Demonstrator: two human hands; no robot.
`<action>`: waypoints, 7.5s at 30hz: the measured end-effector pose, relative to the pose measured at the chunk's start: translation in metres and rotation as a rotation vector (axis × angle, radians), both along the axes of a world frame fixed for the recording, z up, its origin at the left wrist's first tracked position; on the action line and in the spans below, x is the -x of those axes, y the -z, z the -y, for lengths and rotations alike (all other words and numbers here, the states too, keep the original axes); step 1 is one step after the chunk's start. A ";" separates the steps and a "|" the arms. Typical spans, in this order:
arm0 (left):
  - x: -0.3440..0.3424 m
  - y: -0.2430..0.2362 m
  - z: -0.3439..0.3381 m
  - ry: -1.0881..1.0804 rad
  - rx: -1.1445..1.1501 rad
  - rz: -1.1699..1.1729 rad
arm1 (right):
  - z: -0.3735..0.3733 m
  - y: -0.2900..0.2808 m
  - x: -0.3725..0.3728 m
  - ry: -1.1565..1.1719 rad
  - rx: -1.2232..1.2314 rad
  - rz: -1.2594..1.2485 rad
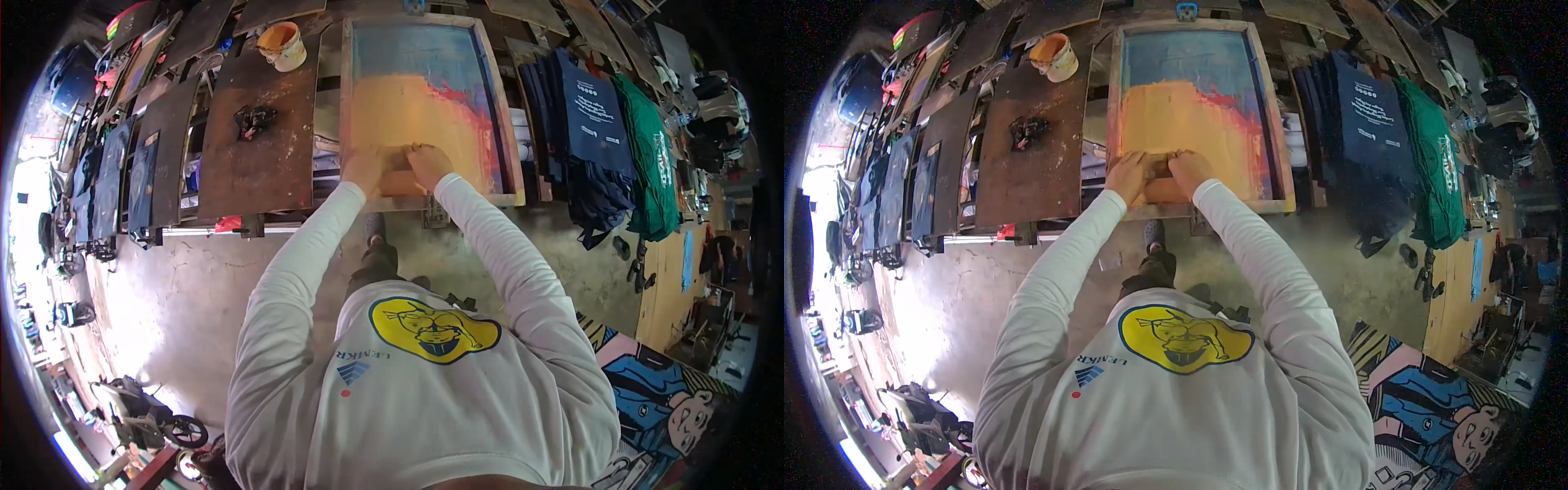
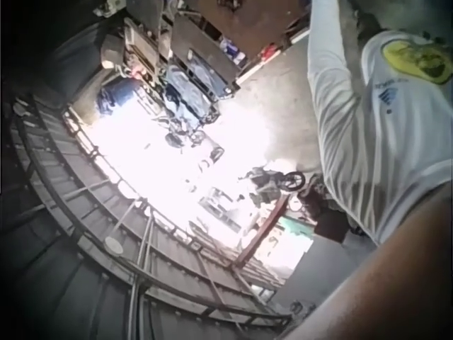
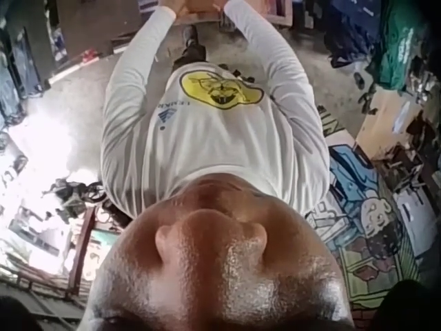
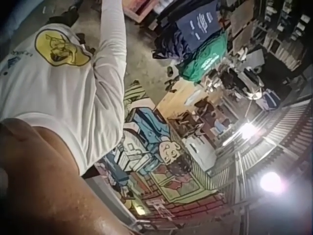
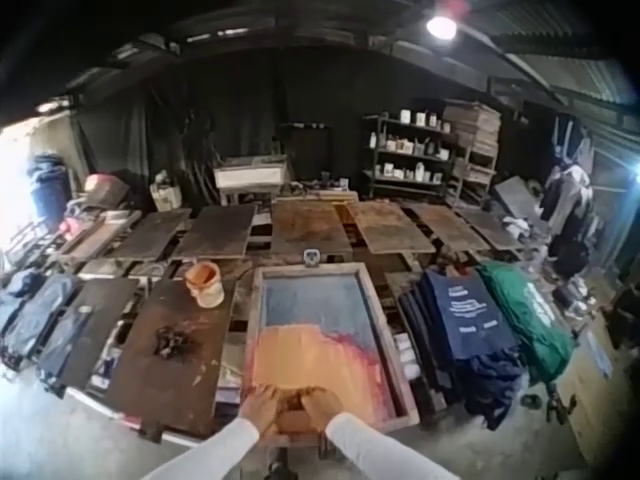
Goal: Applying ink through a screen onto a t-shirt using a squeegee.
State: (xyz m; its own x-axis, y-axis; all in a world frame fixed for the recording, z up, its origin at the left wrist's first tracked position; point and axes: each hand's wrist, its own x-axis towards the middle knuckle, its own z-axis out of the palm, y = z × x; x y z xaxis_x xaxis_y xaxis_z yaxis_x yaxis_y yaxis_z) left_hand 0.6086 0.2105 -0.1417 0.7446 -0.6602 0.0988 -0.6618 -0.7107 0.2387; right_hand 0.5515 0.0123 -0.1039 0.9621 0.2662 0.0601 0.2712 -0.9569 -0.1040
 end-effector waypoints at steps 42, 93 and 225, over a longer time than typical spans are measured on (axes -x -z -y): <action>-0.137 -0.079 0.036 0.366 -0.293 -0.390 | 0.051 -0.053 -0.119 -0.094 -0.253 -0.675; -0.112 -0.162 0.034 0.343 0.105 0.031 | 0.021 -0.070 -0.138 0.200 0.008 -0.259; -0.121 0.043 -0.042 -0.563 0.969 -1.087 | -0.022 -0.016 0.146 1.212 -1.117 -0.364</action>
State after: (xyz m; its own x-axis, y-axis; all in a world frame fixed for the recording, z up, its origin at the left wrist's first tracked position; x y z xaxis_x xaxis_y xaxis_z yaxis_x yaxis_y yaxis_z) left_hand 0.7293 0.2527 -0.1843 0.8587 -0.2874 -0.4244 0.4150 -0.0958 0.9047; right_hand 0.4052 0.0343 -0.0875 0.5711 -0.5998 -0.5604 -0.7014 -0.0019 -0.7128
